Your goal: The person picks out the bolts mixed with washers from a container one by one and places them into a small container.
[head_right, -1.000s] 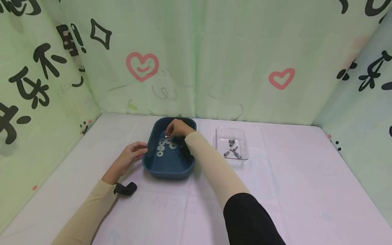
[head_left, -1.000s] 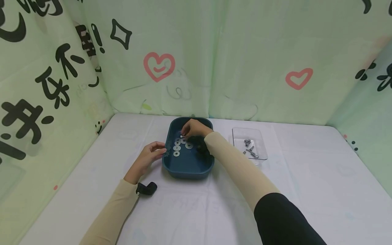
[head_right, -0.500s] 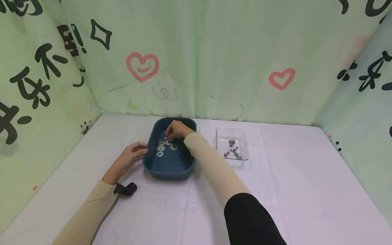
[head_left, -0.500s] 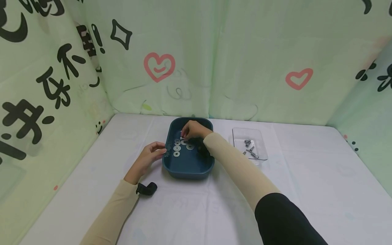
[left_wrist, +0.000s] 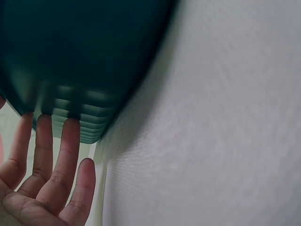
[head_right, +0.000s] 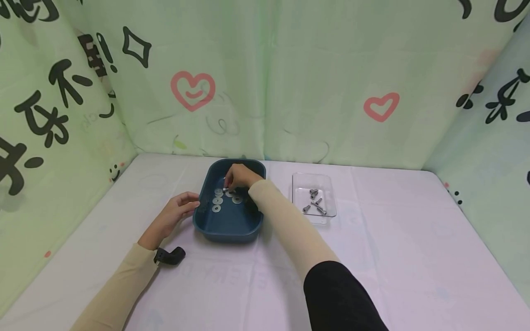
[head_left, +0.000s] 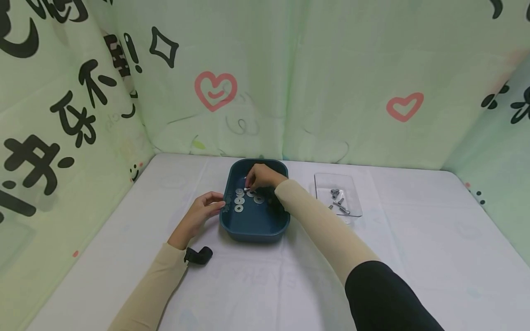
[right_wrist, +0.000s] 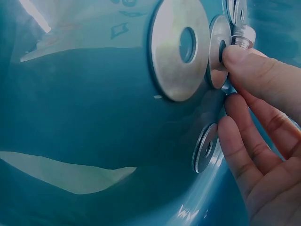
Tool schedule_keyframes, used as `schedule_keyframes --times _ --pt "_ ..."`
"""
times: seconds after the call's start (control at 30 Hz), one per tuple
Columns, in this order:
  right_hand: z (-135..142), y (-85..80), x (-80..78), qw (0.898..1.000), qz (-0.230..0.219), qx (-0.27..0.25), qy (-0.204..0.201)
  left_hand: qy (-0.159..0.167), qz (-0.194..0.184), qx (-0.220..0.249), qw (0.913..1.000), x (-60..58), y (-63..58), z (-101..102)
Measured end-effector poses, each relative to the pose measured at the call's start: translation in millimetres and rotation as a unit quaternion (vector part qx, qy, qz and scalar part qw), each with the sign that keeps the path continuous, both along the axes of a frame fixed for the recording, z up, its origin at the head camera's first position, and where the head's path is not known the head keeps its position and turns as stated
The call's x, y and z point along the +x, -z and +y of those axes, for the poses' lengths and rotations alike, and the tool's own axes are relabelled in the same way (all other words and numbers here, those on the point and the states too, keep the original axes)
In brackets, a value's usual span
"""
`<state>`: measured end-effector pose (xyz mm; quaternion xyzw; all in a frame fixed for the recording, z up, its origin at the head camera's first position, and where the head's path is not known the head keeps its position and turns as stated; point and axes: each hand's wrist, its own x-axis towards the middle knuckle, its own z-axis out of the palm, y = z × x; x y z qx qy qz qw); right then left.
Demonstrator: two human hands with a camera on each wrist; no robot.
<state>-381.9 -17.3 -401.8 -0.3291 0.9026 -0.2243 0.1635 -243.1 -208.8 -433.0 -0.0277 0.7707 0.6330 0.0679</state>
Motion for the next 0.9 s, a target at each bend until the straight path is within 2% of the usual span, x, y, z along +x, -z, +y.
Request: schedule_keyframes --times 0.53,0.9 --pt "1.7 -3.3 1.8 1.000 0.000 0.006 -0.010 -0.007 -0.006 0.005 0.9999 1.1 -1.6 1.1" --pt "2.0 -2.3 1.4 1.000 -0.004 -0.001 -0.001 -0.009 -0.008 0.007 0.9999 1.6 -2.3 1.8"
